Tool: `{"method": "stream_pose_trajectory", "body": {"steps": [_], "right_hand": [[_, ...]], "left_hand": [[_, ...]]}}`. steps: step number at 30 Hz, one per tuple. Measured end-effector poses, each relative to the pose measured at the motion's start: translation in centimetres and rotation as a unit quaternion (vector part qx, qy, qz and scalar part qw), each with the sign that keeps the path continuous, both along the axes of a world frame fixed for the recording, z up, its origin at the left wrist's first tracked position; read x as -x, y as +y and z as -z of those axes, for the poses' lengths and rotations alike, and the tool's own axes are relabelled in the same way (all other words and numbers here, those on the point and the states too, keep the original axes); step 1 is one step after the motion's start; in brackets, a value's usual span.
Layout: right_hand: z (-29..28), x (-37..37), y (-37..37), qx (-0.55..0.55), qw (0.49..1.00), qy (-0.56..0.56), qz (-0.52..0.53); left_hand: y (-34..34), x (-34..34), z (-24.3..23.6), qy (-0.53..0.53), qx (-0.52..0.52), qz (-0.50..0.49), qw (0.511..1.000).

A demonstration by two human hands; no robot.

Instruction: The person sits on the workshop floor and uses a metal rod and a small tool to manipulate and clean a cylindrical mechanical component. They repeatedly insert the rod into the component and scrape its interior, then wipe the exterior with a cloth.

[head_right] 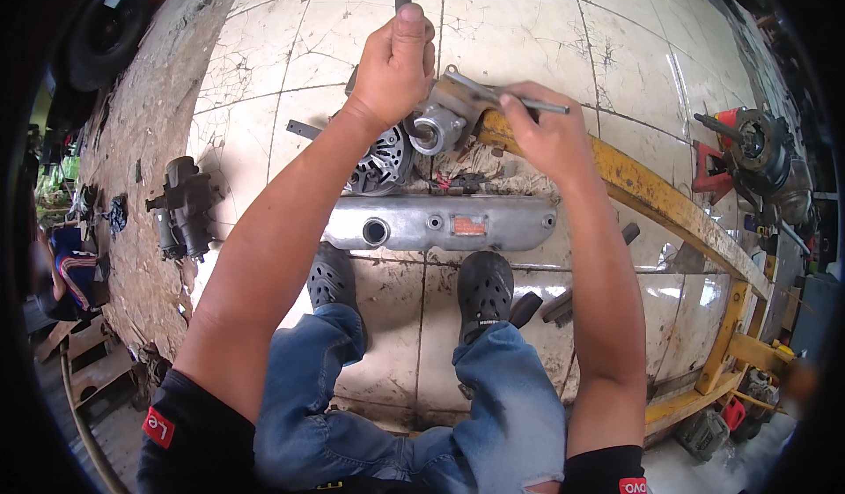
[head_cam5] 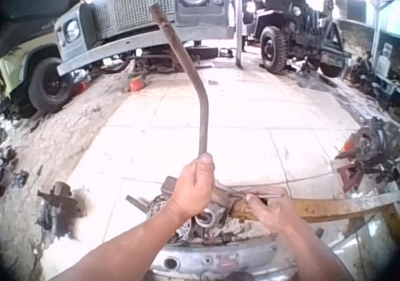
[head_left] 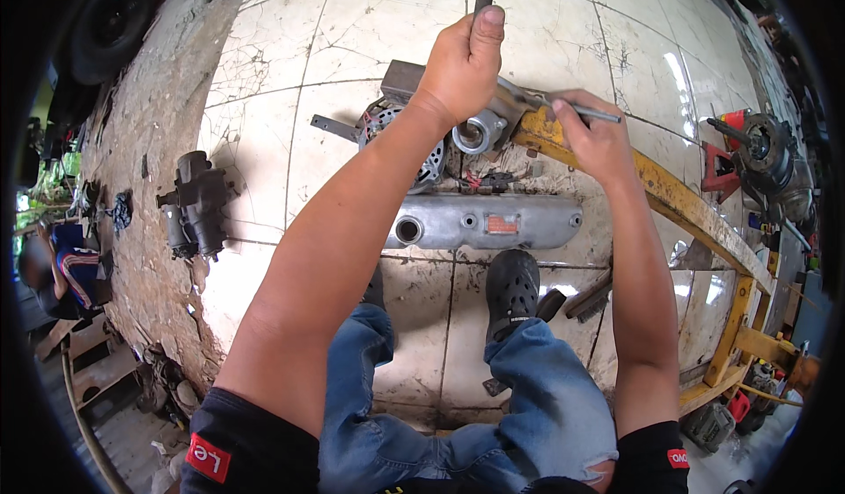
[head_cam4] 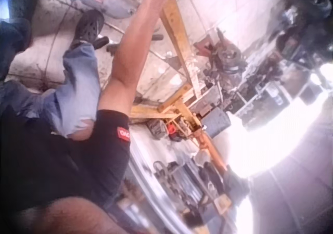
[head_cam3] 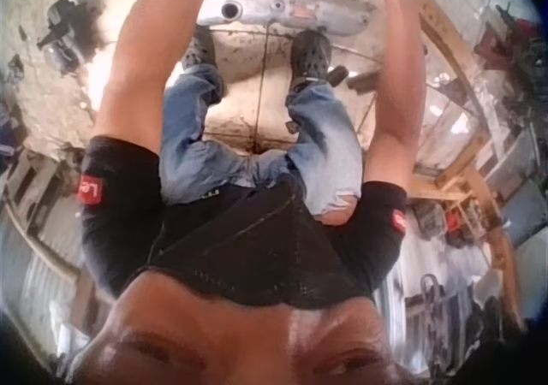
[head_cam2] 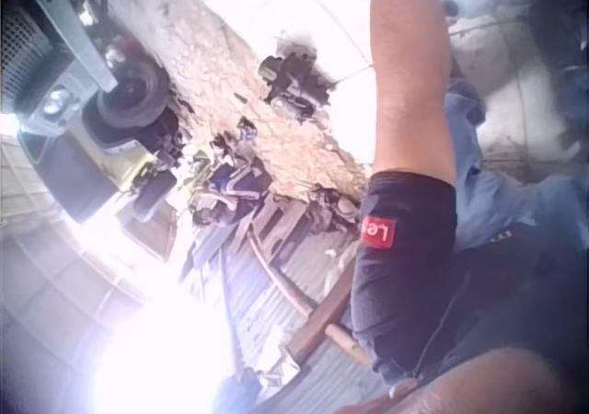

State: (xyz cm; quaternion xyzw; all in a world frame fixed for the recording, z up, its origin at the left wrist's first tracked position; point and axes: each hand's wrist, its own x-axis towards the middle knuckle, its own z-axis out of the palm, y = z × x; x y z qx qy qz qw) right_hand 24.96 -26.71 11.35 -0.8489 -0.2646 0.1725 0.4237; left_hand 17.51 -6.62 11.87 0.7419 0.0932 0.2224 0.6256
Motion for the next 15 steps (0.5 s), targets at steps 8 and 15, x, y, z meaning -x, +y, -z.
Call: {"method": "stream_pose_trajectory", "body": {"steps": [8,15], "right_hand": [[1.9,-0.6,0.9,0.03,0.999,0.033,-0.025],[1.6,0.1,3.4,-0.031,0.997,-0.037,-0.055]], "left_hand": [[-0.1,-0.7,0.5,-0.019,-0.003,0.0,1.0],[-0.7,-0.8,-0.3,-0.018,-0.021,-0.016,0.999]]}}
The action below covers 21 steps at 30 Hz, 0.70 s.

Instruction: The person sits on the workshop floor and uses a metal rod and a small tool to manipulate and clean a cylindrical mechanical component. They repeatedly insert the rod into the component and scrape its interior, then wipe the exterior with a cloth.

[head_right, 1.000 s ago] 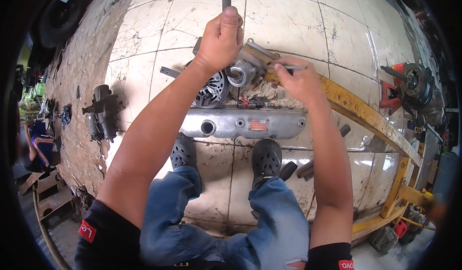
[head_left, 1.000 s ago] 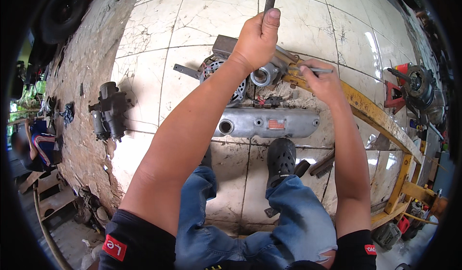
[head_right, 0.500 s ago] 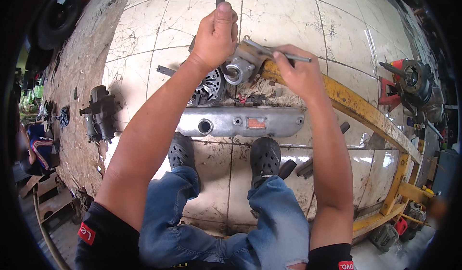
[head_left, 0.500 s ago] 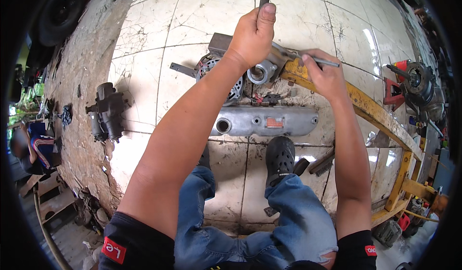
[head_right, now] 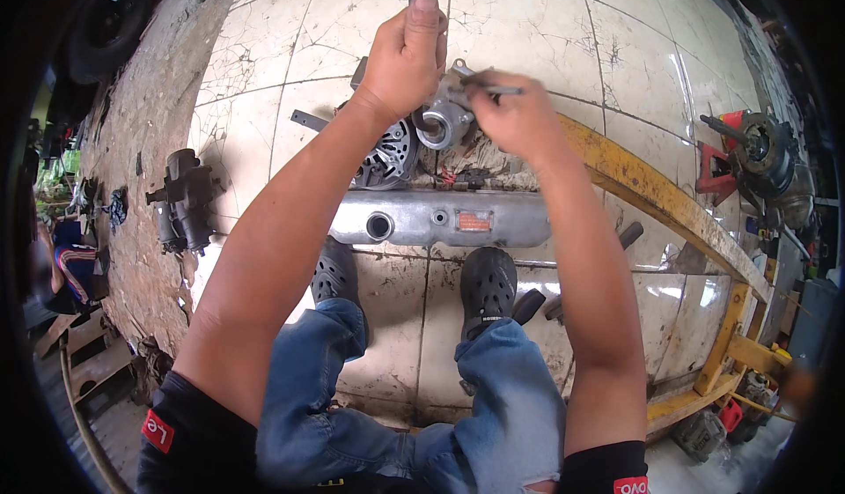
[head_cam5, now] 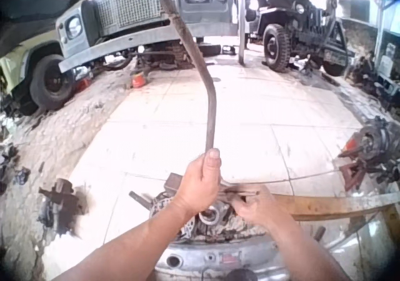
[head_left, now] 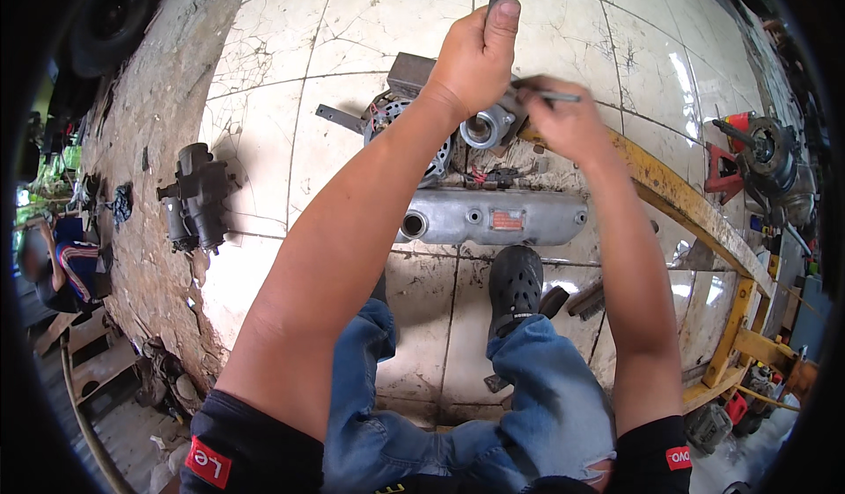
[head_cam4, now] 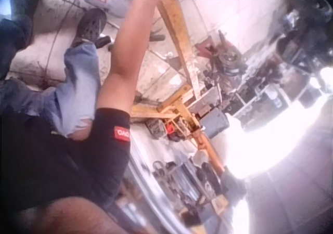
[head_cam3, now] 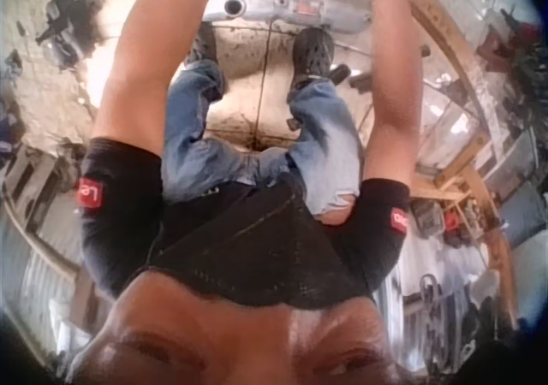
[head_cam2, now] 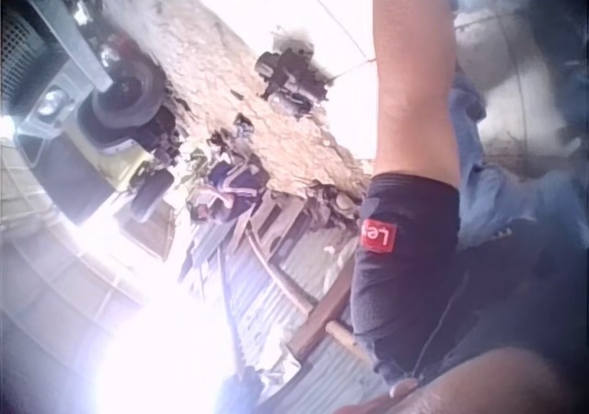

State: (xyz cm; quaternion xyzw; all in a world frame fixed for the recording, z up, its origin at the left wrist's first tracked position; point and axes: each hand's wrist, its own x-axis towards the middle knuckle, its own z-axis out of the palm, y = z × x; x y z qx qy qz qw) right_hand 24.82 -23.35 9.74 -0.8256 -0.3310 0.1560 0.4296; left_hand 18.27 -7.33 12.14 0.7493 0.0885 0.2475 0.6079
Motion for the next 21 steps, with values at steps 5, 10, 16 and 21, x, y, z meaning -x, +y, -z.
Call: {"method": "stream_pose_trajectory", "body": {"steps": [5,10,16,21], "right_hand": [[0.2,-1.4,-4.3,0.069,0.99,0.118,0.029],[0.9,-1.4,-3.8,-0.009,0.994,0.079,0.072],[2.1,0.2,-3.9,-0.109,0.984,0.094,0.108],[5.5,3.4,-5.1,-0.14,0.988,0.026,0.055]], "left_hand": [[0.6,0.1,0.9,-0.001,0.018,0.021,1.0],[0.3,-0.3,0.2,0.007,0.02,0.004,1.0],[0.9,-0.8,0.3,0.009,0.049,0.0,0.999],[1.1,-1.8,-0.6,0.041,0.145,-0.002,0.989]]}}
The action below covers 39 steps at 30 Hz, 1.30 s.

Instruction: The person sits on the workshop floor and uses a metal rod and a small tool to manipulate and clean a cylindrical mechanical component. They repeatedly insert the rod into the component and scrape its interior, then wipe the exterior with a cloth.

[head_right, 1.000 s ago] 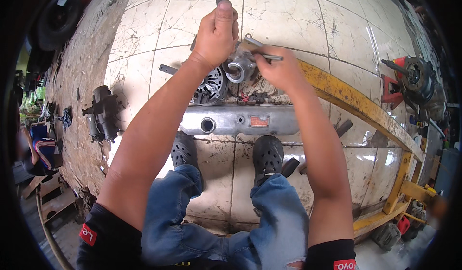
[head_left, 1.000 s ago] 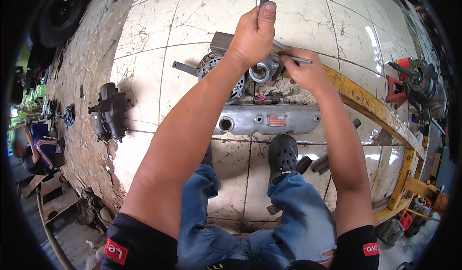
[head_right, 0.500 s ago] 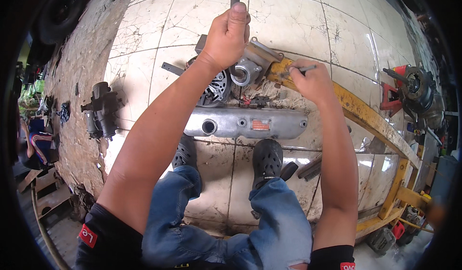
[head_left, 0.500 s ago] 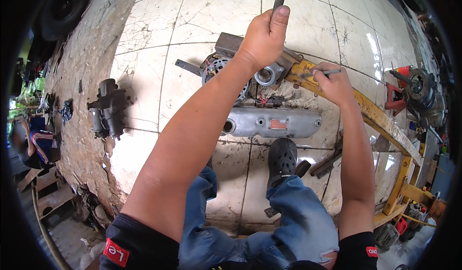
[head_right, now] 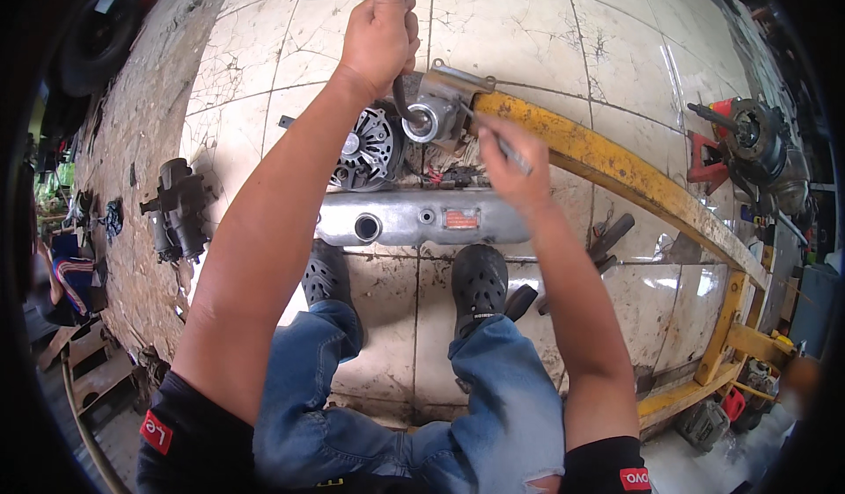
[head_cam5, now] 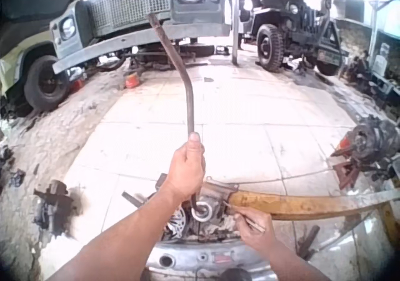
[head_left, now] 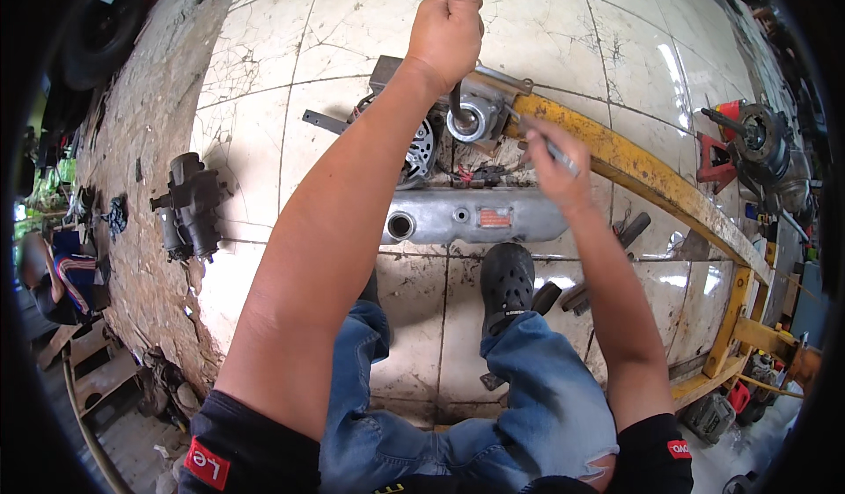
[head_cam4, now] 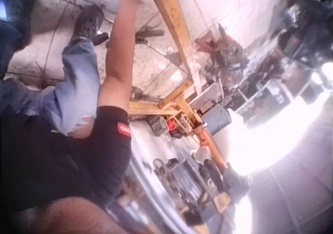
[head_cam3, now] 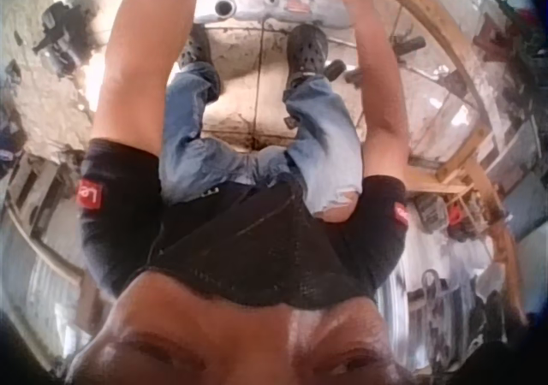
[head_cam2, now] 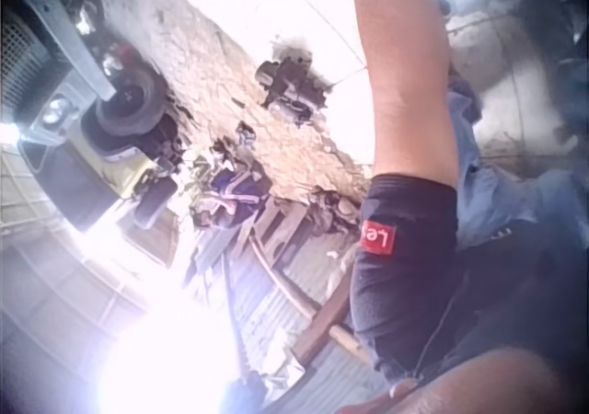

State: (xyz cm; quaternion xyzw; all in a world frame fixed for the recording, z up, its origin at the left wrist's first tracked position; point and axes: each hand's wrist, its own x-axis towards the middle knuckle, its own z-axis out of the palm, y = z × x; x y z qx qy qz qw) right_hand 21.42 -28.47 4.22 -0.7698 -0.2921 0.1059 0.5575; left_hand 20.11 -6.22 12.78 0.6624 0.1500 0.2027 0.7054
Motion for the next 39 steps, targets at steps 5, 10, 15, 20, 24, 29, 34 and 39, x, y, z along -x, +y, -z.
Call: {"method": "stream_pose_trajectory", "body": {"steps": [5,10,15,20,24,29,34,39], "right_hand": [[4.7,4.8,-4.7,0.029,0.997,-0.054,-0.048],[-1.5,2.4,-2.0,-0.033,0.995,0.004,0.09],[2.1,4.2,-1.8,0.001,1.0,-0.011,0.003],[4.7,7.2,-6.5,0.055,0.997,-0.048,-0.037],[3.2,5.4,-7.0,-0.004,0.992,0.105,0.067],[3.9,5.2,-8.6,-0.009,0.992,0.091,0.088],[2.4,5.1,-8.7,-0.009,0.988,0.098,0.119],[3.7,5.2,-10.9,-0.012,0.985,0.104,0.137]], "left_hand": [[0.1,-0.7,0.0,0.029,-0.006,-0.048,0.998],[0.5,-0.4,-0.5,0.023,0.066,-0.038,0.997],[-0.2,-1.2,-1.1,0.005,0.041,-0.039,0.998],[0.5,-1.5,-0.4,0.022,0.068,-0.042,0.997],[0.1,-1.2,-0.3,-0.009,0.041,-0.066,0.997],[-3.0,-0.7,-5.0,-0.029,0.164,-0.035,0.985],[0.5,1.7,-9.5,-0.123,0.265,-0.165,0.942],[6.0,8.1,-9.7,-0.092,0.313,-0.25,0.912]]}}
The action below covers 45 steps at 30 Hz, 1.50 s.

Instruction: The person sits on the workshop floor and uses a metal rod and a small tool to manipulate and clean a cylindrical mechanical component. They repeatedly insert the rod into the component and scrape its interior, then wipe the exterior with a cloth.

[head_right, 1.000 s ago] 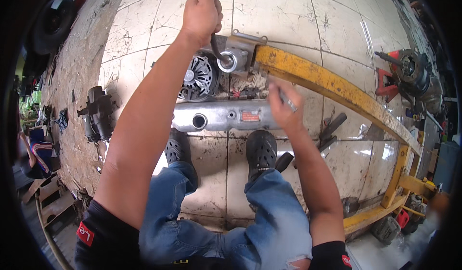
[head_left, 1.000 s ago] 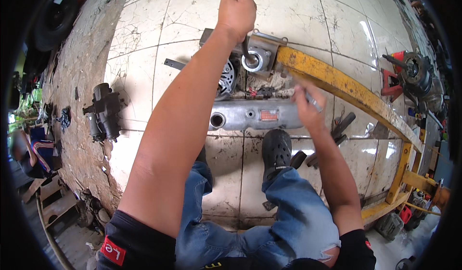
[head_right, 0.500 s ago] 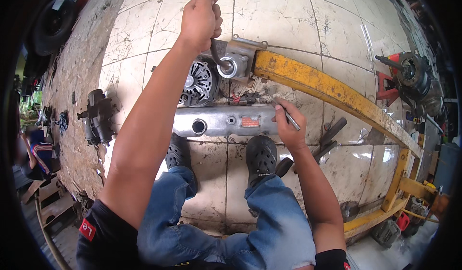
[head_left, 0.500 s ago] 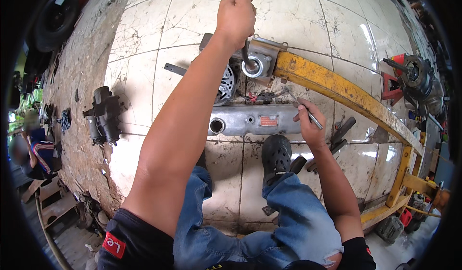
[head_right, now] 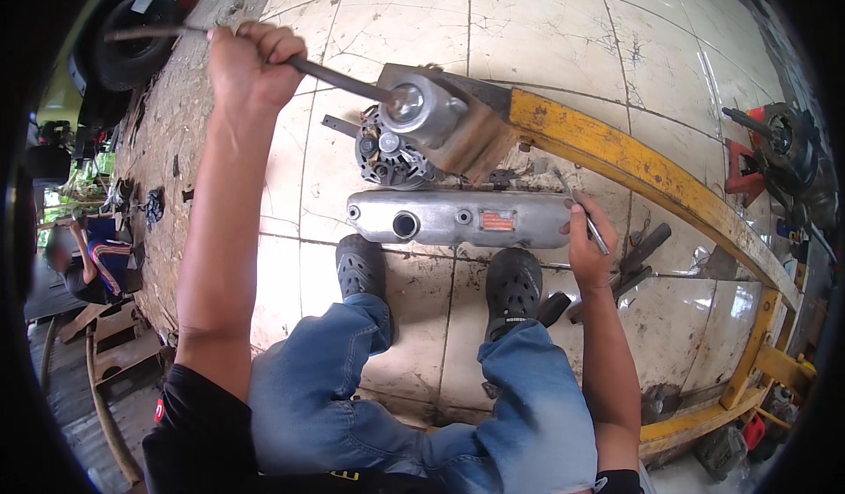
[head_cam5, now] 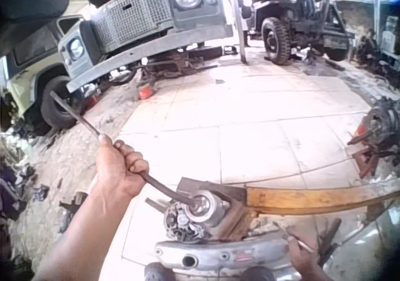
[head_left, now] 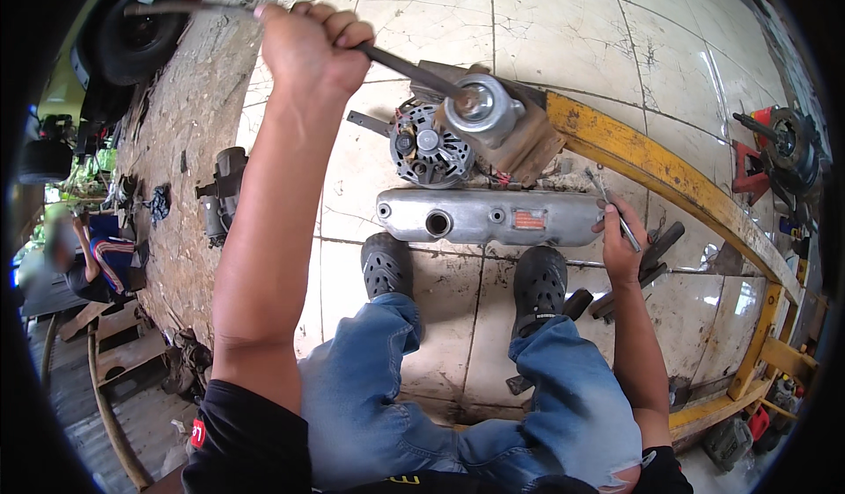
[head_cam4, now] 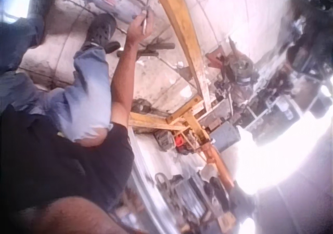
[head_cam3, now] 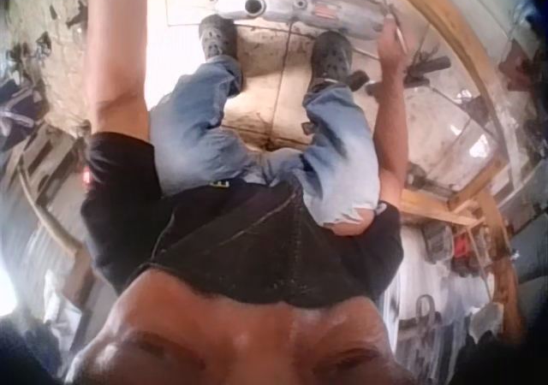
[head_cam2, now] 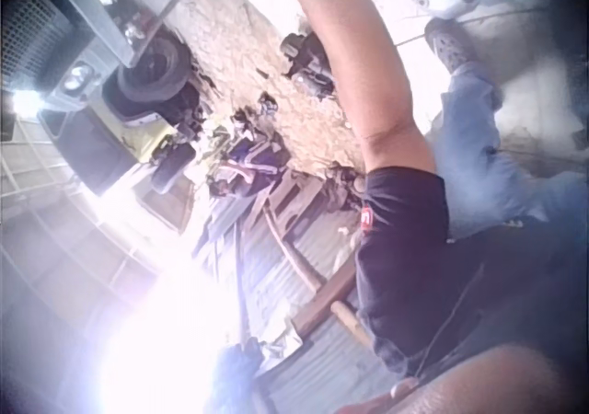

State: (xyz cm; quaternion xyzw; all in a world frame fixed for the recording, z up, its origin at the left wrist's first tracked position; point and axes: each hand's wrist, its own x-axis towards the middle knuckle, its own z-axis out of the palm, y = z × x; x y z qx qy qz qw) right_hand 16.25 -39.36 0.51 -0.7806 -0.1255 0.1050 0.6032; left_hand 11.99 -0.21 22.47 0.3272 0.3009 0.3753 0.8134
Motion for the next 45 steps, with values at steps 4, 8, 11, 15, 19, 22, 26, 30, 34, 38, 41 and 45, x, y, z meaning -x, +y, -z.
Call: {"method": "stream_pose_trajectory", "body": {"steps": [4,8,11,15,19,22,26,30,34,38,41,45], "right_hand": [[0.3,0.7,-1.1,0.036,0.999,-0.012,-0.005],[1.2,1.7,-3.1,0.065,0.998,0.014,0.006],[1.8,2.4,-4.5,0.095,0.995,0.011,0.003],[2.7,3.7,-5.8,0.109,0.994,0.027,0.012],[2.8,4.7,-6.1,0.11,0.993,0.034,0.019],[2.6,5.2,-7.0,0.129,0.99,0.038,0.034],[3.7,5.3,-8.8,0.17,0.984,0.053,0.02],[4.6,4.6,-8.8,0.156,0.97,0.177,0.052],[5.5,3.3,-7.9,0.155,0.944,0.278,0.081],[7.2,1.8,-8.0,0.195,0.907,0.36,0.094],[8.4,1.1,-8.1,0.217,0.891,0.387,0.101],[9.6,0.6,-8.5,0.242,0.881,0.384,0.13]], "left_hand": [[2.9,5.4,1.3,-0.011,0.053,-0.08,0.995],[3.2,8.6,3.7,0.021,0.054,-0.133,0.989],[3.9,9.8,5.3,0.023,0.048,-0.157,0.986],[4.9,9.9,6.5,-0.013,0.074,-0.196,0.978],[5.2,10.0,7.5,-0.008,0.078,-0.231,0.97],[5.5,9.7,7.7,-0.02,0.075,-0.225,0.971],[6.1,9.5,8.0,-0.049,0.071,-0.207,0.974],[7.1,9.3,8.7,-0.078,0.07,-0.199,0.974],[8.2,9.7,9.9,-0.135,0.047,-0.147,0.979],[8.2,9.3,10.2,-0.15,0.022,-0.114,0.982],[8.3,8.7,10.4,-0.147,0.01,-0.097,0.984],[9.8,9.8,11.6,-0.183,0.004,-0.032,0.983]]}}
